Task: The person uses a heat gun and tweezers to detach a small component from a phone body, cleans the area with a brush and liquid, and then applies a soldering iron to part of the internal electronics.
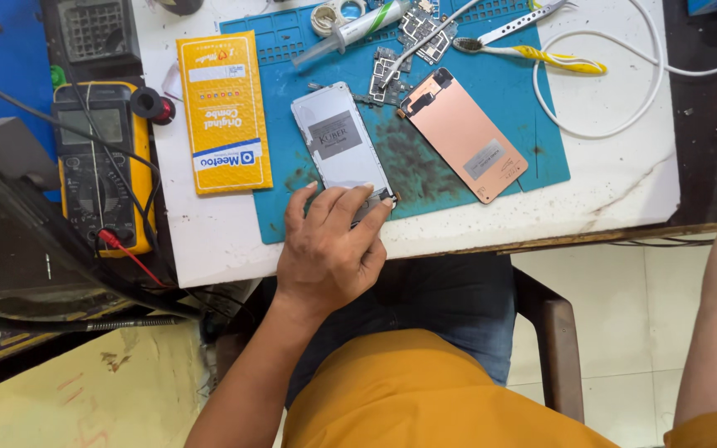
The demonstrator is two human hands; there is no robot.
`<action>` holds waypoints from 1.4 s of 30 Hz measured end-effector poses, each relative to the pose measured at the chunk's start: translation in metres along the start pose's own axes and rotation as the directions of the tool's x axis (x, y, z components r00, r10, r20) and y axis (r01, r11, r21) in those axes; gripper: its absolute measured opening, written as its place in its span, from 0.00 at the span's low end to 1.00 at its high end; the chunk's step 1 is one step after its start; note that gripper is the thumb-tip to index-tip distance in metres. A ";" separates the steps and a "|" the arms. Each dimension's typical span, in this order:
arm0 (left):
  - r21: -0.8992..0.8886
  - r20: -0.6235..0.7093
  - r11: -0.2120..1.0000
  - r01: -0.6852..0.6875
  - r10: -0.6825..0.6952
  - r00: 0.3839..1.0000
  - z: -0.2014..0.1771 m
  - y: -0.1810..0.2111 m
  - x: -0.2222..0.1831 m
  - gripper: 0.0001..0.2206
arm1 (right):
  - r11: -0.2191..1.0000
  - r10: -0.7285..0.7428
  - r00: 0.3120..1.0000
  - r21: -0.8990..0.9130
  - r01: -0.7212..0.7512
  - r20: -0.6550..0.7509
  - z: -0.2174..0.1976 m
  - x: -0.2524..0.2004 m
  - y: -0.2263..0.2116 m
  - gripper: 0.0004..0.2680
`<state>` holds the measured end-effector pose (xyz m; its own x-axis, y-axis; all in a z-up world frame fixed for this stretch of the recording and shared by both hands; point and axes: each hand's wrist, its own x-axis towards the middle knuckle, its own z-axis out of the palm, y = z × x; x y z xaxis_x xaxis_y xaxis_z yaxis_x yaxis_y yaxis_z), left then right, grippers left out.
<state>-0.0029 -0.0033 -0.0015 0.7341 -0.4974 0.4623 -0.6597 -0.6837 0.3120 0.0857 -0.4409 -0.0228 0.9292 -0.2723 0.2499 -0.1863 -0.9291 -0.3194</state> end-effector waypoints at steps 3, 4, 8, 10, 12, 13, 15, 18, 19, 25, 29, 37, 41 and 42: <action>0.009 0.006 1.000 0.002 -0.002 1.000 -0.001 0.000 0.001 0.15 | 0.999 -0.026 0.999 -0.036 0.027 0.022 0.005 0.014 0.006 0.06; 0.013 0.006 1.000 0.003 -0.003 1.000 -0.001 0.000 0.002 0.15 | 0.998 -0.032 0.999 -0.050 0.034 0.028 0.006 0.019 0.006 0.07; 0.018 0.010 1.000 0.008 -0.008 1.000 0.000 0.001 0.001 0.15 | 0.994 -0.061 0.997 -0.084 0.066 0.053 0.012 0.027 0.005 0.07; 0.015 0.011 1.000 0.015 -0.016 1.000 0.000 0.001 0.001 0.15 | 0.992 -0.074 0.996 -0.098 0.079 0.058 0.012 0.031 0.001 0.08; 0.020 -0.004 0.999 0.039 -0.039 0.999 0.001 0.001 0.002 0.15 | 0.989 -0.094 0.994 -0.110 0.100 0.056 0.011 0.035 -0.006 0.08; 0.022 -0.011 0.998 0.051 -0.051 0.999 0.001 0.001 0.001 0.15 | 0.987 -0.105 0.993 -0.118 0.111 0.057 0.011 0.035 -0.011 0.08; 0.023 -0.032 0.997 0.076 -0.075 0.997 0.002 0.001 0.001 0.14 | 0.982 -0.143 0.989 -0.121 0.147 0.047 0.011 0.037 -0.023 0.09; 0.012 -0.058 0.994 0.105 -0.104 0.993 0.002 0.002 -0.001 0.14 | 0.964 -0.238 0.971 -0.118 0.238 0.016 0.009 0.036 -0.047 0.09; 0.007 -0.068 0.994 0.112 -0.111 0.991 0.002 0.001 -0.002 0.14 | 0.952 -0.286 0.958 -0.114 0.284 -0.004 0.008 0.036 -0.054 0.09; -0.003 -0.089 0.996 0.086 -0.085 0.992 0.004 -0.001 -0.005 0.15 | 0.762 -0.643 0.757 0.003 0.647 -0.116 -0.001 0.034 -0.105 0.11; -0.022 -0.097 0.996 0.084 -0.085 0.992 0.005 -0.002 -0.007 0.15 | 0.539 -0.835 0.536 0.015 0.842 -0.121 0.004 0.015 -0.183 0.12; -0.100 -0.090 0.991 0.089 -0.098 0.991 0.006 -0.005 -0.013 0.16 | 0.456 -0.890 0.456 -0.113 0.883 -0.025 0.033 0.012 -0.266 0.20; -0.096 -0.086 0.993 0.071 -0.079 0.993 0.007 -0.006 -0.015 0.17 | 0.490 -0.871 0.492 -0.043 0.870 0.023 0.040 0.022 -0.271 0.22; -0.108 -0.086 0.992 0.064 -0.073 0.994 0.006 -0.007 -0.015 0.17 | 0.489 -0.872 0.490 -0.036 0.871 0.017 0.040 0.022 -0.271 0.22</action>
<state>-0.0085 0.0054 -0.0160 0.7637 -0.3980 0.5082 -0.6251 -0.6524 0.4285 0.1692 -0.1847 0.0323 0.6231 0.6805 0.3855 0.7072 -0.7007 0.0939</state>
